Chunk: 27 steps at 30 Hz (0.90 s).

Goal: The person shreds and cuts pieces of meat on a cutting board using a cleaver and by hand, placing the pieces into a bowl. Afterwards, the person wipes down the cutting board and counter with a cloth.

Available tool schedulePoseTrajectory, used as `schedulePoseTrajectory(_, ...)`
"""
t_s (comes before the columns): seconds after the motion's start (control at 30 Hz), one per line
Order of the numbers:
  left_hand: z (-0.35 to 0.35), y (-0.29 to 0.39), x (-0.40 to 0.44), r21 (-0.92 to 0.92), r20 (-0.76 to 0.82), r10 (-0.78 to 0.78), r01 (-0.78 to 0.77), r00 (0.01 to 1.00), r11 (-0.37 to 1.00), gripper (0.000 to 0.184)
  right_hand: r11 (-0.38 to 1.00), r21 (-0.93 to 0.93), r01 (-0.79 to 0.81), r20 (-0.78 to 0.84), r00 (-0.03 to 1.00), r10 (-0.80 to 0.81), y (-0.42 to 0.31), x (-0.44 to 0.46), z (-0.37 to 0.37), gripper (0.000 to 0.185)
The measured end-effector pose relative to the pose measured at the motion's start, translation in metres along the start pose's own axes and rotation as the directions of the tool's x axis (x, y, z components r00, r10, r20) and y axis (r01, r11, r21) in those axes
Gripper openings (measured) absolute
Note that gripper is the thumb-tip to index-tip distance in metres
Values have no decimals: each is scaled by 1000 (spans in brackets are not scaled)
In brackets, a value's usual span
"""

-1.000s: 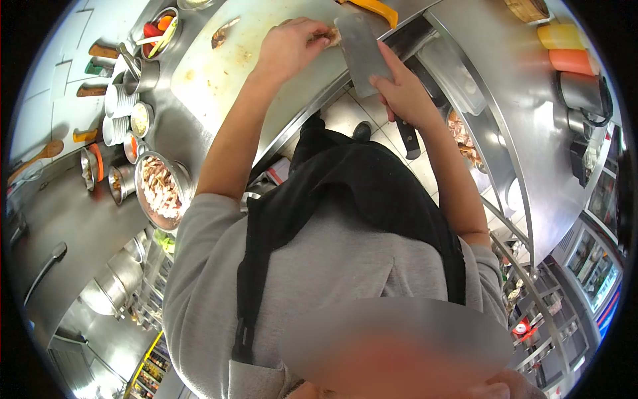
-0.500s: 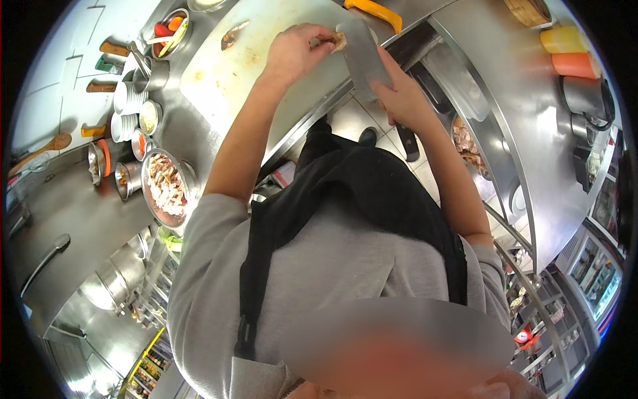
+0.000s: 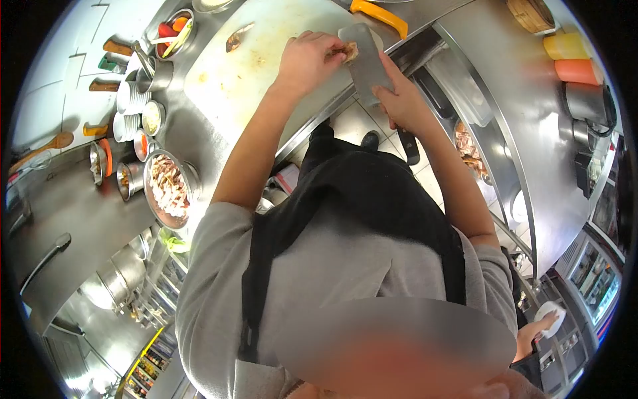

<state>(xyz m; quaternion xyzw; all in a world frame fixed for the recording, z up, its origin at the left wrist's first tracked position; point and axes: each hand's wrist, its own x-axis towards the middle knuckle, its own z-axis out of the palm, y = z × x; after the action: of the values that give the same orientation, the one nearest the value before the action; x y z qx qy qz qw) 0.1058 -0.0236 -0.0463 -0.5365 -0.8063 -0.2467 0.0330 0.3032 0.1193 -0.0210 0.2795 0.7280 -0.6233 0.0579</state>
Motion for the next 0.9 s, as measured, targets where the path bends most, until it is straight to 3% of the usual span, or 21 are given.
schedulePoseTrajectory(0.23, -11, 7, 2, -14, 56, -29, 30, 998, 999, 25, 994, -28, 101, -49, 994, -103, 0, 25, 17, 78)
schedulePoseTrajectory(0.3, -15, 13, 2, 98, 87, -47, 39, 995, 994, 29, 989, -44, 143, -73, 987, -146, 4, 16, 16, 78)
schedulePoseTrajectory(0.47, -9, 5, -2, 72, 48, -69, 65, 996, 995, 29, 992, -116, 53, 36, 998, -49, -1, -6, 13, 78)
schedulePoseTrajectory(0.53, -7, 4, -5, 36, 15, -47, 46, 999, 998, 27, 987, -132, 88, 23, 996, -86, -4, 11, 18, 78)
schedulePoseTrajectory(0.6, -14, 5, -2, 102, 45, -81, 76, 996, 992, 30, 979, -151, 140, 9, 990, -141, -11, 32, 17, 78)
schedulePoseTrajectory(0.63, -18, 6, 0, 108, 44, -75, 70, 996, 992, 30, 951, -246, 185, -2, 981, -192, -13, 39, 17, 78)
schedulePoseTrajectory(0.67, -21, 8, 0, 178, 41, -142, 133, 989, 975, 32, 916, -337, 219, -7, 972, -235, -11, 42, 17, 77)
schedulePoseTrajectory(0.8, -17, -19, 2, 365, -24, -285, 274, 958, 890, 36, 882, -397, 254, -72, 949, -306, -11, 32, 9, 75)
schedulePoseTrajectory(0.87, -25, -25, 1, 410, -61, -259, 260, 964, 874, 35, 938, -229, 262, -150, 942, -300, -13, 11, -2, 74)
schedulePoseTrajectory(0.9, -29, -26, 3, 455, -92, -219, 237, 971, 858, 34, 938, -231, 259, -146, 944, -297, -15, 2, -8, 74)
